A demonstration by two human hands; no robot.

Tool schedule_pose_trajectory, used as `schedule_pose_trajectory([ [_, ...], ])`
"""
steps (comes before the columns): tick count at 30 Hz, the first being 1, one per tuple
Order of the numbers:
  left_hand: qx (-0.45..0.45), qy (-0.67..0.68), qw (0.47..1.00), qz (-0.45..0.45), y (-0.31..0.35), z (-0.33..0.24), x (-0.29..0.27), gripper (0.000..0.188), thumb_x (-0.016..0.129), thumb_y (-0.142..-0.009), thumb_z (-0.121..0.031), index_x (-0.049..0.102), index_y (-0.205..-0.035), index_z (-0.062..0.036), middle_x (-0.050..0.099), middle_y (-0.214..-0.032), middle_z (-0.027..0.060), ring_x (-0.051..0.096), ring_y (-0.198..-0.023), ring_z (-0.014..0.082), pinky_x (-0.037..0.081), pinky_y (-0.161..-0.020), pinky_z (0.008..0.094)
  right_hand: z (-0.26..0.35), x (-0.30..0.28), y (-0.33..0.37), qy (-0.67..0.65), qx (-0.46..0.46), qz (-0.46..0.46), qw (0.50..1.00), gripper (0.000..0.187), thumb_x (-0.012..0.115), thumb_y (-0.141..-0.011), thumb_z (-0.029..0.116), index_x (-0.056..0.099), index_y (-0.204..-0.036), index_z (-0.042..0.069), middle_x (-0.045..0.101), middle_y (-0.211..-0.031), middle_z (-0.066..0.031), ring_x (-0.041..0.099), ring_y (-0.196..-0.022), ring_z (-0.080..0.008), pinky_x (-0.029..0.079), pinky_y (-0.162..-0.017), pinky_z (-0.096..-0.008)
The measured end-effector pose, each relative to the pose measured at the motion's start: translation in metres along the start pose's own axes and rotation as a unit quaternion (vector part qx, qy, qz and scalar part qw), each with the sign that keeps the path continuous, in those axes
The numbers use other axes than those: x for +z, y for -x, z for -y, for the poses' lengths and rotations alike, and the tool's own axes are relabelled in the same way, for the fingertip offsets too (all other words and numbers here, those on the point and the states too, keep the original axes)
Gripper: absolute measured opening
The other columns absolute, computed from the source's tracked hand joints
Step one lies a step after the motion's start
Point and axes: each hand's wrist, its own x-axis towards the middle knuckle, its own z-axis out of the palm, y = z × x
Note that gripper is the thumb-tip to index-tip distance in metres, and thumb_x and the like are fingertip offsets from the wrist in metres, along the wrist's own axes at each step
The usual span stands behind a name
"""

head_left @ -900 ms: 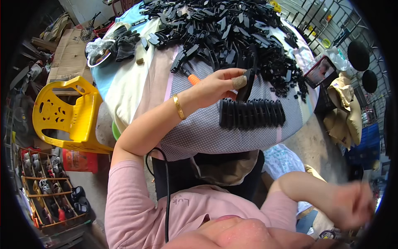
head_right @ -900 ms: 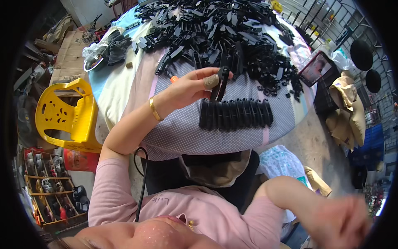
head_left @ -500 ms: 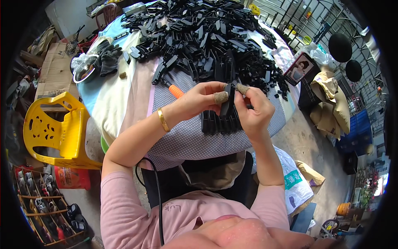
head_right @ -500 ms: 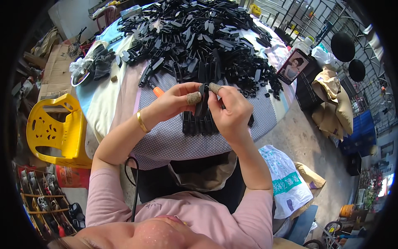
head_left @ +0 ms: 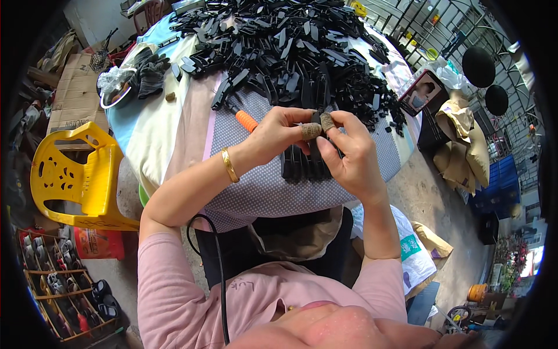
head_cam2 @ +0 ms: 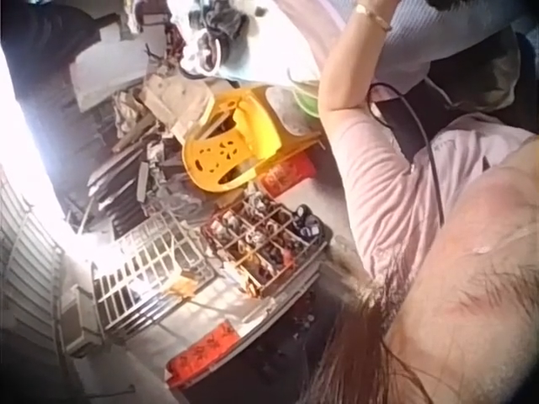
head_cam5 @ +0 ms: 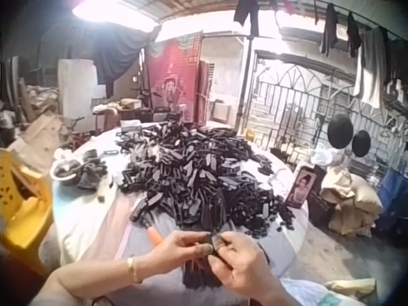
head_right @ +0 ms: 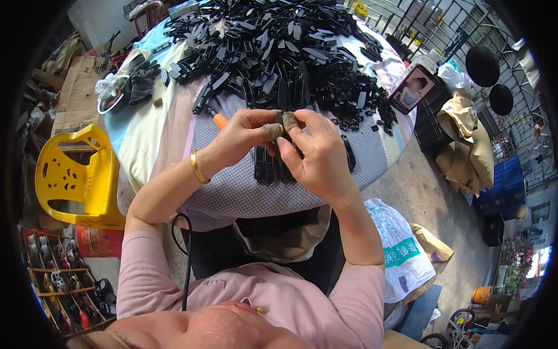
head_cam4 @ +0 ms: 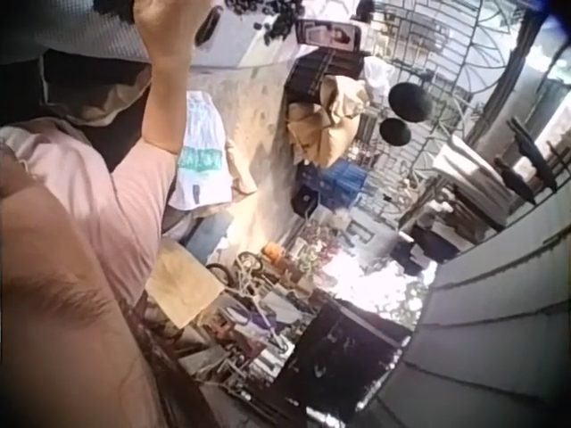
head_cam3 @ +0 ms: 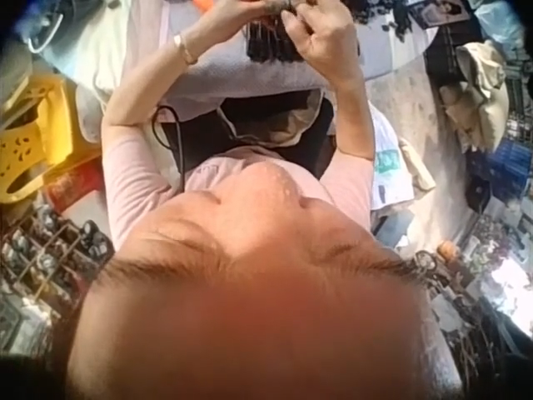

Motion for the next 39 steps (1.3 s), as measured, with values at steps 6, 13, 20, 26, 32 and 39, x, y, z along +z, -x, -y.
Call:
schedule_pose_trajectory([
  [6, -0.040, 0.064, 0.997, 0.014, -0.006, 0.004, 0.011, 0.034, 0.054, -0.088, -0.016, 0.051, -0.117, 0.0014, 0.059, -0.102, 0.0066, 0.059, -0.085, 0.0106, 0.052, -0.070, 0.0237, 0.005, 0.004, 0.018, -0.009, 0.101, -0.054, 0.993, 0.017, 0.063, -0.075, 0.007, 0.059, -0.088, -0.004, 0.056, -0.089, -0.0134, 0.057, -0.073, -0.0253, 0.047, -0.062, -0.0314],
  [13, 0.208, -0.693, 0.676, -0.141, -0.026, 0.005, -0.054, 0.044, 0.047, -0.069, 0.009, 0.059, -0.109, -0.0075, 0.048, -0.121, 0.0146, 0.042, -0.112, 0.0322, 0.041, -0.094, 0.0359, -0.062, -0.056, 0.052, 0.172, 0.322, -0.058, 0.929, 0.025, 0.067, -0.072, 0.011, 0.061, -0.094, 0.000, 0.059, -0.070, -0.0089, 0.057, -0.058, -0.0169, 0.046, -0.055, -0.0273],
  [20, 0.153, -0.702, 0.690, -0.088, -0.036, 0.010, -0.074, 0.037, 0.057, -0.065, 0.007, 0.061, -0.099, -0.0048, 0.057, -0.104, 0.0076, 0.050, -0.106, 0.0255, 0.040, -0.092, 0.0352, -0.086, -0.038, 0.084, 0.071, 0.345, 0.012, 0.936, 0.019, 0.066, -0.072, 0.015, 0.065, -0.087, 0.002, 0.062, -0.075, -0.0148, 0.060, -0.063, -0.0249, 0.047, -0.059, -0.0327],
  [26, 0.183, -0.572, 0.779, -0.183, -0.029, -0.002, -0.067, 0.025, 0.062, -0.073, -0.002, 0.062, -0.099, -0.0037, 0.057, -0.092, 0.0081, 0.058, -0.085, 0.0221, 0.046, -0.077, 0.0290, -0.114, -0.046, 0.079, 0.093, 0.345, 0.017, 0.934, 0.020, 0.063, -0.079, 0.017, 0.064, -0.088, 0.000, 0.061, -0.075, -0.0153, 0.058, -0.061, -0.0176, 0.045, -0.056, -0.0293],
  [32, -0.064, 0.008, 0.997, -0.046, -0.022, -0.004, -0.037, 0.037, 0.046, -0.093, -0.021, 0.046, -0.122, 0.0003, 0.055, -0.088, 0.0058, 0.057, -0.076, 0.0144, 0.050, -0.066, 0.0278, -0.175, -0.036, 0.077, 0.279, 0.313, 0.028, 0.908, 0.018, 0.064, -0.075, 0.020, 0.068, -0.087, 0.008, 0.061, -0.079, -0.0161, 0.058, -0.077, -0.0326, 0.046, -0.069, -0.0392],
  [39, -0.066, 0.185, 0.979, 0.051, -0.017, -0.002, -0.034, 0.039, 0.046, -0.092, -0.020, 0.043, -0.126, 0.0000, 0.054, -0.089, 0.0068, 0.055, -0.073, 0.0142, 0.048, -0.063, 0.0266, -0.167, -0.033, 0.062, 0.298, 0.374, 0.087, 0.874, 0.018, 0.065, -0.075, 0.022, 0.062, -0.081, 0.005, 0.061, -0.085, -0.0151, 0.059, -0.081, -0.0310, 0.046, -0.071, -0.0397],
])
